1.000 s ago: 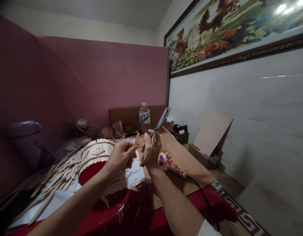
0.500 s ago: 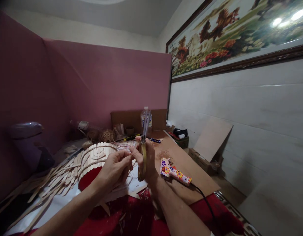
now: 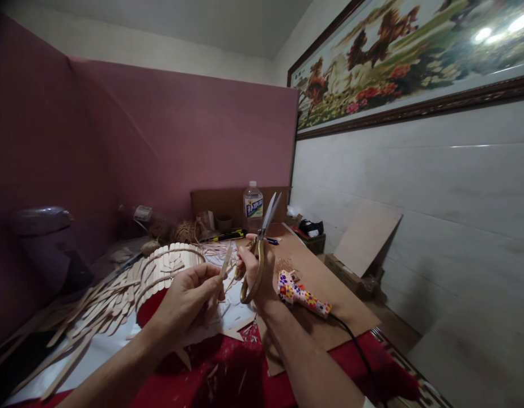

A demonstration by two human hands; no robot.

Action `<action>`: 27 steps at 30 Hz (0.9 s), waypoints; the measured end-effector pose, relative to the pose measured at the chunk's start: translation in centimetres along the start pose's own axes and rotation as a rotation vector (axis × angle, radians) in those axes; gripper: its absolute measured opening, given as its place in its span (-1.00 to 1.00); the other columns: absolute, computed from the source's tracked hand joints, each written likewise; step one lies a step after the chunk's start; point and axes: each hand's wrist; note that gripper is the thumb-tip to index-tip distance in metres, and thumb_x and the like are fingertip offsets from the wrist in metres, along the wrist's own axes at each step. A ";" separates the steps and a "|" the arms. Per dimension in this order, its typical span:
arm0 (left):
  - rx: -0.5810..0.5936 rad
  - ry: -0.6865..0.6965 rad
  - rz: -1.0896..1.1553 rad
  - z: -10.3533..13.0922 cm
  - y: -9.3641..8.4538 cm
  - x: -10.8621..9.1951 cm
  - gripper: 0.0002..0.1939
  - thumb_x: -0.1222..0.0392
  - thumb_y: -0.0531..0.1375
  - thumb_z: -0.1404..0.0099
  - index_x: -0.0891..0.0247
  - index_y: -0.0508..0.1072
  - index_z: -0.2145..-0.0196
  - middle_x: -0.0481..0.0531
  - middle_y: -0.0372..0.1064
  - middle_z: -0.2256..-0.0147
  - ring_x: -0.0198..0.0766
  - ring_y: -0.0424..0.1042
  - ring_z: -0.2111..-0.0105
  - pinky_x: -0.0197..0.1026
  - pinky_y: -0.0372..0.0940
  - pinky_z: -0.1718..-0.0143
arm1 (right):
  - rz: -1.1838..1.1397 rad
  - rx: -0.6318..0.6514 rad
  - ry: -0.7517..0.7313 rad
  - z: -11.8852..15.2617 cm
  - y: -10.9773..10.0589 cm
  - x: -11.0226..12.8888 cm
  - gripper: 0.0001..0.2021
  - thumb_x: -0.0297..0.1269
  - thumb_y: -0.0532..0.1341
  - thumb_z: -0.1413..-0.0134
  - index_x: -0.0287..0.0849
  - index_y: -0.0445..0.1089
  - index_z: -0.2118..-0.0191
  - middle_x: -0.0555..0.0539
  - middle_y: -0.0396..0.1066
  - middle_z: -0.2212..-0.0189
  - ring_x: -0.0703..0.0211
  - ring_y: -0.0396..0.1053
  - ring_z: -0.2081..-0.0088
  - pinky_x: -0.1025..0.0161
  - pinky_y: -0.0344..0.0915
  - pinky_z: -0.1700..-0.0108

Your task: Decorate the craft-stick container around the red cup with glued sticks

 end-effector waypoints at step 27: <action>-0.120 0.569 -1.480 1.1 -6.8 -3.2 -0.24 0.08 0.34 -0.02 0.17 0.25 -0.17 0.24 0.20 -0.13 0.12 0.16 -0.10 0.13 0.22 -0.05 | 0.106 -0.130 -0.083 -0.4 -0.7 -0.6 -0.75 -0.20 0.27 0.02 -0.14 0.34 0.19 0.16 0.24 0.61 0.37 0.21 0.66 0.41 0.19 0.64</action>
Point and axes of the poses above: each hand's wrist, its own z-axis away from the middle knuckle, its own y-axis out of the palm, x = y × z
